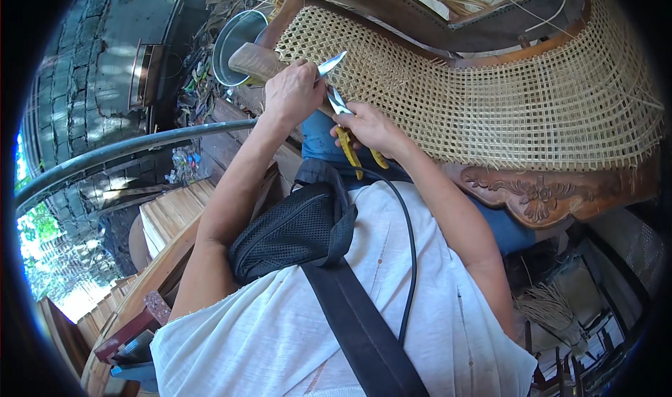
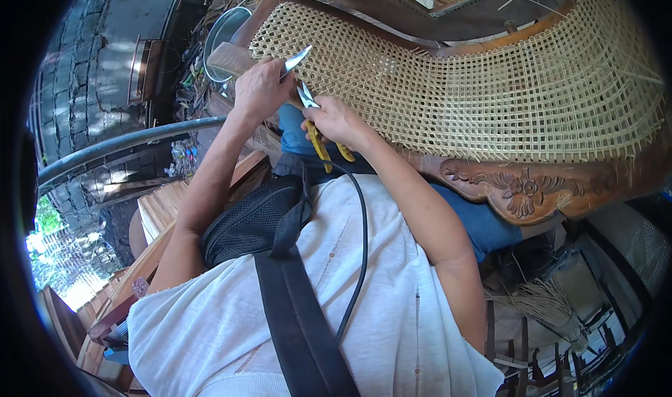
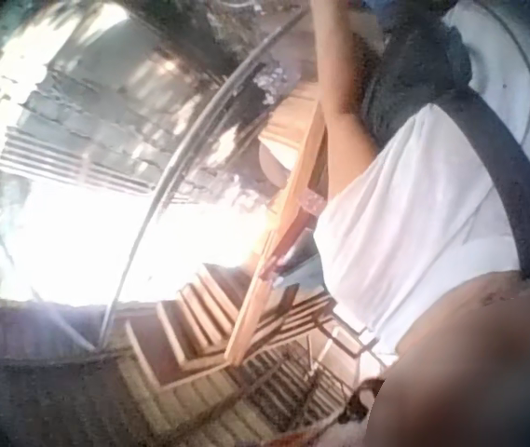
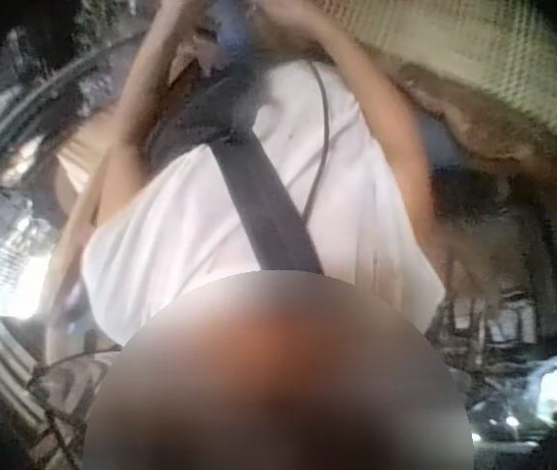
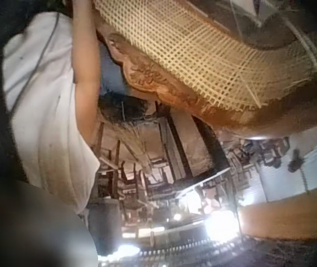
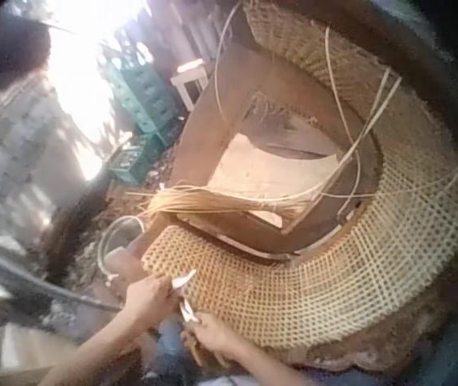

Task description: Weaving rattan material onto a wooden chair frame using tools.

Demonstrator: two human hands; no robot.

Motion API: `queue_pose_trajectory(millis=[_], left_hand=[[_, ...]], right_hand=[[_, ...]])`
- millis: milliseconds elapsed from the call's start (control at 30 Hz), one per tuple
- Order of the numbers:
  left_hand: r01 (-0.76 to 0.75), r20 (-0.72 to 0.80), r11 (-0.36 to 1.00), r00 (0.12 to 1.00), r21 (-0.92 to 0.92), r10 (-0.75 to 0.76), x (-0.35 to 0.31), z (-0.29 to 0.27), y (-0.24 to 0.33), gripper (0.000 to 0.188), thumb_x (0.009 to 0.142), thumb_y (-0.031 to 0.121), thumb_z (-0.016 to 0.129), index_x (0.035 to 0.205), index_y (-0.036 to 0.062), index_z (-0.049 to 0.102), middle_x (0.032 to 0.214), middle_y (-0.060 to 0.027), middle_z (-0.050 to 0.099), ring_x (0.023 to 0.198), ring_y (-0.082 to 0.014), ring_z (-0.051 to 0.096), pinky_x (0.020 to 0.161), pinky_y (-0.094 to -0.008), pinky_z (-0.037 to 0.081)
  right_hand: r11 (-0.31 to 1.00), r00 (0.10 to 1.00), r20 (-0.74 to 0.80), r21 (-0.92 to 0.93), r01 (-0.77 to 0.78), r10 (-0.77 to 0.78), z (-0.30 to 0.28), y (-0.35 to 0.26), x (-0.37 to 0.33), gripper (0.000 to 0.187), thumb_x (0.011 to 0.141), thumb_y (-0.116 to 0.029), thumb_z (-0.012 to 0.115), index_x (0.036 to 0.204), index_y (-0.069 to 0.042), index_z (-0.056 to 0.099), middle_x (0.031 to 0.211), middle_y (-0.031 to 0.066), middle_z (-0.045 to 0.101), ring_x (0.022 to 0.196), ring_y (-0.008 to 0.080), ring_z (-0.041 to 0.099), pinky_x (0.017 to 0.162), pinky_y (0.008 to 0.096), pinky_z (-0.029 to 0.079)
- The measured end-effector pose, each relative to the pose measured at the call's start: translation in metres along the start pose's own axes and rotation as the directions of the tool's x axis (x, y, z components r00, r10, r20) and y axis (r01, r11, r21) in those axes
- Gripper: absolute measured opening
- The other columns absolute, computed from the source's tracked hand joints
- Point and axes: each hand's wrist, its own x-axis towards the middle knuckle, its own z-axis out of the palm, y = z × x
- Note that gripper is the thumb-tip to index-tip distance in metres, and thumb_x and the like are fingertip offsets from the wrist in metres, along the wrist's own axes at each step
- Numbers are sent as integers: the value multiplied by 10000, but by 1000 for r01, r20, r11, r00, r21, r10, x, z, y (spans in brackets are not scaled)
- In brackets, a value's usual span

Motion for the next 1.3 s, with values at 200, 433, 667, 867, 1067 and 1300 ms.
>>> queue_pose_trajectory(millis=[200,433,667,867,1067,1300], left_hand=[[-138,63,989,988,-55,142,4,-1,-18,229,844,241,655,857,13,641,896,-171,647,894,-357,654,797,-459,520],[-127,69,980,988,-151,139,0,-6,-21,232,872,213,651,871,-19,645,865,-210,614,897,-394,615,809,-485,475],[-185,-58,965,982,-187,178,6,0,-19,230,867,211,657,891,-17,635,850,-201,627,843,-396,628,764,-467,485],[-90,-235,859,971,-504,-37,-8,-15,-70,148,883,136,632,926,-5,611,760,-169,616,671,-255,615,649,-371,483],[-102,-485,809,840,-579,-241,13,3,-72,186,916,204,646,933,19,632,703,-142,589,621,-222,583,625,-341,478],[-29,-478,748,785,-663,-394,1,16,-67,217,931,266,650,919,51,622,665,-144,593,587,-259,604,601,-359,484]], right_hand=[[994,999,17,95,-44,42,5,-1,9,245,1000,-249,532,1072,-16,560,966,106,695,795,180,696,655,319,558],[991,998,-4,117,-58,58,17,-7,9,234,1001,-245,526,1065,-22,555,828,66,625,696,164,649,548,299,540],[979,997,-73,-204,-27,13,-4,-26,-47,286,1004,-288,493,964,-6,518,777,96,592,660,194,598,537,351,507],[518,847,-521,-698,-494,106,-15,38,-244,567,983,-284,526,1478,-66,354,1183,302,518,1099,470,535,945,508,446],[366,872,-489,-809,-460,17,4,84,-286,522,925,-166,599,1418,-72,455,1165,215,509,1024,399,522,889,457,465],[901,899,-347,-420,106,-268,-24,0,-88,229,967,-150,579,1114,0,672,947,94,694,800,147,658,676,287,523]])
